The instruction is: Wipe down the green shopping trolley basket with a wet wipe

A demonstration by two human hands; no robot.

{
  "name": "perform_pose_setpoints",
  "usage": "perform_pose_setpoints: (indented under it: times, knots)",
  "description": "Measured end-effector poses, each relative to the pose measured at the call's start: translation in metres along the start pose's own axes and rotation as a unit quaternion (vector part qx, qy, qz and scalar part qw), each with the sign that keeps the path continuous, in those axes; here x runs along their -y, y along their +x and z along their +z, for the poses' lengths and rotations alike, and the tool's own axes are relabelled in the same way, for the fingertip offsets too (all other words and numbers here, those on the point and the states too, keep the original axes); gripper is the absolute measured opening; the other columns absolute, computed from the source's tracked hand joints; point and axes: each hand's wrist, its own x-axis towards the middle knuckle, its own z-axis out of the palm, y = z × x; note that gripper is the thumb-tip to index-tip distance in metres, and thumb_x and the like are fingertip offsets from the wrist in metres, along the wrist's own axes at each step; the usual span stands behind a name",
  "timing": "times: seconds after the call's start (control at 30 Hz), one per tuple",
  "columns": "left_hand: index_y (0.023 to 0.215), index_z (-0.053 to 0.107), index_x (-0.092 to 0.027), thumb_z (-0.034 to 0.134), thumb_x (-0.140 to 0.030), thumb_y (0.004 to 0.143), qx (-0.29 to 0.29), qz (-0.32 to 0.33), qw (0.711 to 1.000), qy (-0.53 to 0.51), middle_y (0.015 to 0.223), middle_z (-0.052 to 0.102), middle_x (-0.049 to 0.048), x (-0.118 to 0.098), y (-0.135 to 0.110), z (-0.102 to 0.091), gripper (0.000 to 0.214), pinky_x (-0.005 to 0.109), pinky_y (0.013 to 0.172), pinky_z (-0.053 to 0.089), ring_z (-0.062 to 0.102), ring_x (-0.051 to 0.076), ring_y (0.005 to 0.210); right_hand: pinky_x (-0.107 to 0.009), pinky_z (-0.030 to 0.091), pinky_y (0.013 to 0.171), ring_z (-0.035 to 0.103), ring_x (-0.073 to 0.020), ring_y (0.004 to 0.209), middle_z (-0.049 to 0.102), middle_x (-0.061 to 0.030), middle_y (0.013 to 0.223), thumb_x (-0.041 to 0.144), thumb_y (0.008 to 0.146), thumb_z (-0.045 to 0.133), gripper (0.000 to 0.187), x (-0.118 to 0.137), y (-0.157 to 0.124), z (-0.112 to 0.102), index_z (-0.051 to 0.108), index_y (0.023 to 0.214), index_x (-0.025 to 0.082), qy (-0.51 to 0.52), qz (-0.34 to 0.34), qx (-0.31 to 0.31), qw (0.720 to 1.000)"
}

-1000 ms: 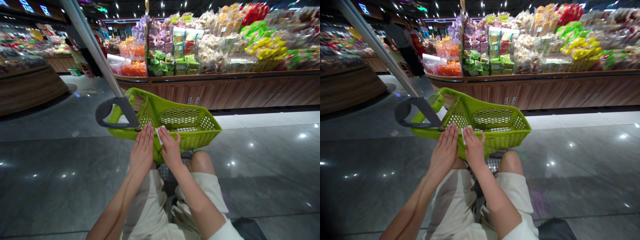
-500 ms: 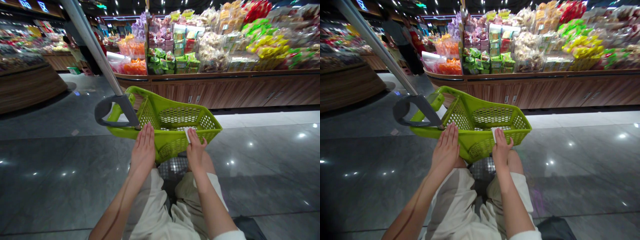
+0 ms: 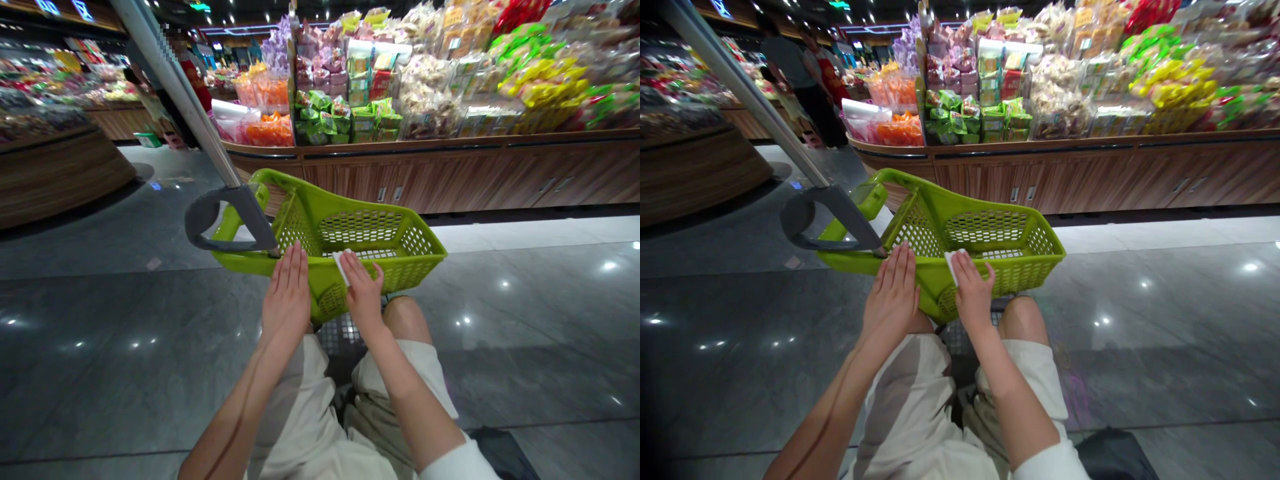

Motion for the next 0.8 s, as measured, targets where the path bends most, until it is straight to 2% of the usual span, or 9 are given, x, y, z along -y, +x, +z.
perform_pose_setpoints:
  times: [0.1, 0.2, 0.3, 0.43, 0.5, 0.53, 0.63, 0.8]
  knots:
    - [0.156, 0.013, 0.0, 0.041, -0.008, 0.088, 0.0, 0.002, 1.0, 0.008, 0.164, 0.022, 0.0196, 0.0, 0.0, 0.001, 0.074, 0.048, 0.125, 0.023, 0.015, 0.029, 0.153, -0.046, 0.016, 0.116, 0.043, -0.0167, 0.142, 0.051, -0.0054, 0.151, -0.002, 0.072, 0.037, 0.083, -0.041, -0.012, -0.004, 0.041, 0.149, 0.029, -0.03, 0.073, -0.041, 0.996]
    - [0.154, 0.019, 0.002, 0.042, -0.009, 0.087, 0.004, 0.001, 1.0, 0.014, 0.163, 0.023, 0.0203, -0.001, 0.001, 0.0, 0.072, 0.048, 0.125, 0.023, 0.017, 0.03, 0.153, -0.048, 0.017, 0.115, 0.044, -0.0176, 0.142, 0.052, -0.006, 0.15, -0.001, 0.075, 0.035, 0.078, -0.05, -0.014, -0.005, 0.045, 0.147, 0.029, -0.032, 0.123, -0.066, 0.99]
    - [0.154, 0.021, 0.002, 0.042, -0.009, 0.088, 0.007, -0.003, 1.0, 0.011, 0.163, 0.024, 0.0204, -0.003, 0.001, -0.002, 0.07, 0.048, 0.124, 0.023, 0.017, 0.03, 0.153, -0.049, 0.017, 0.115, 0.044, -0.0183, 0.142, 0.053, -0.0076, 0.149, 0.0, 0.076, 0.035, 0.074, -0.018, -0.004, -0.001, 0.048, 0.144, 0.027, -0.005, 0.136, -0.06, 0.989]
    - [0.154, 0.022, 0.002, 0.038, -0.008, 0.09, 0.0, -0.003, 1.0, 0.011, 0.163, 0.024, 0.021, -0.003, 0.001, -0.001, 0.066, 0.048, 0.124, 0.025, 0.016, 0.029, 0.153, -0.043, 0.017, 0.117, 0.04, -0.0145, 0.144, 0.05, -0.007, 0.151, -0.001, 0.078, 0.034, 0.073, 0.052, 0.016, 0.007, 0.046, 0.146, 0.023, 0.05, 0.019, 0.009, 0.999]
    - [0.154, 0.02, 0.0, 0.037, -0.008, 0.091, -0.008, -0.001, 1.0, 0.008, 0.163, 0.024, 0.0209, -0.002, 0.0, 0.0, 0.066, 0.048, 0.123, 0.026, 0.015, 0.029, 0.153, -0.042, 0.016, 0.117, 0.038, -0.0138, 0.145, 0.048, -0.0068, 0.153, -0.001, 0.078, 0.035, 0.073, 0.07, 0.02, 0.008, 0.043, 0.147, 0.022, 0.063, -0.019, 0.023, 0.998]
    - [0.155, 0.018, -0.001, 0.036, -0.009, 0.092, -0.011, 0.0, 1.0, 0.006, 0.163, 0.024, 0.0209, -0.002, 0.0, 0.0, 0.067, 0.048, 0.123, 0.027, 0.015, 0.028, 0.153, -0.042, 0.016, 0.118, 0.037, -0.014, 0.145, 0.047, -0.0066, 0.154, -0.001, 0.078, 0.036, 0.074, 0.071, 0.019, 0.007, 0.042, 0.148, 0.023, 0.063, -0.029, 0.026, 0.997]
    - [0.157, 0.011, -0.003, 0.038, -0.01, 0.092, -0.012, 0.004, 1.0, 0.002, 0.163, 0.023, 0.0207, -0.001, 0.0, 0.0, 0.071, 0.049, 0.123, 0.026, 0.015, 0.028, 0.154, -0.044, 0.014, 0.117, 0.039, -0.0143, 0.144, 0.048, -0.006, 0.154, -0.003, 0.075, 0.036, 0.08, 0.044, 0.011, 0.004, 0.041, 0.149, 0.026, 0.048, -0.03, 0.022, 0.998]
    - [0.157, 0.008, -0.002, 0.041, -0.009, 0.089, 0.0, -0.002, 1.0, 0.0, 0.164, 0.021, 0.0203, -0.001, 0.0, 0.001, 0.075, 0.05, 0.124, 0.024, 0.015, 0.029, 0.153, -0.045, 0.017, 0.115, 0.042, -0.0155, 0.143, 0.05, -0.0039, 0.152, -0.002, 0.073, 0.036, 0.082, -0.037, -0.01, -0.004, 0.042, 0.148, 0.03, -0.005, 0.069, -0.037, 0.997]
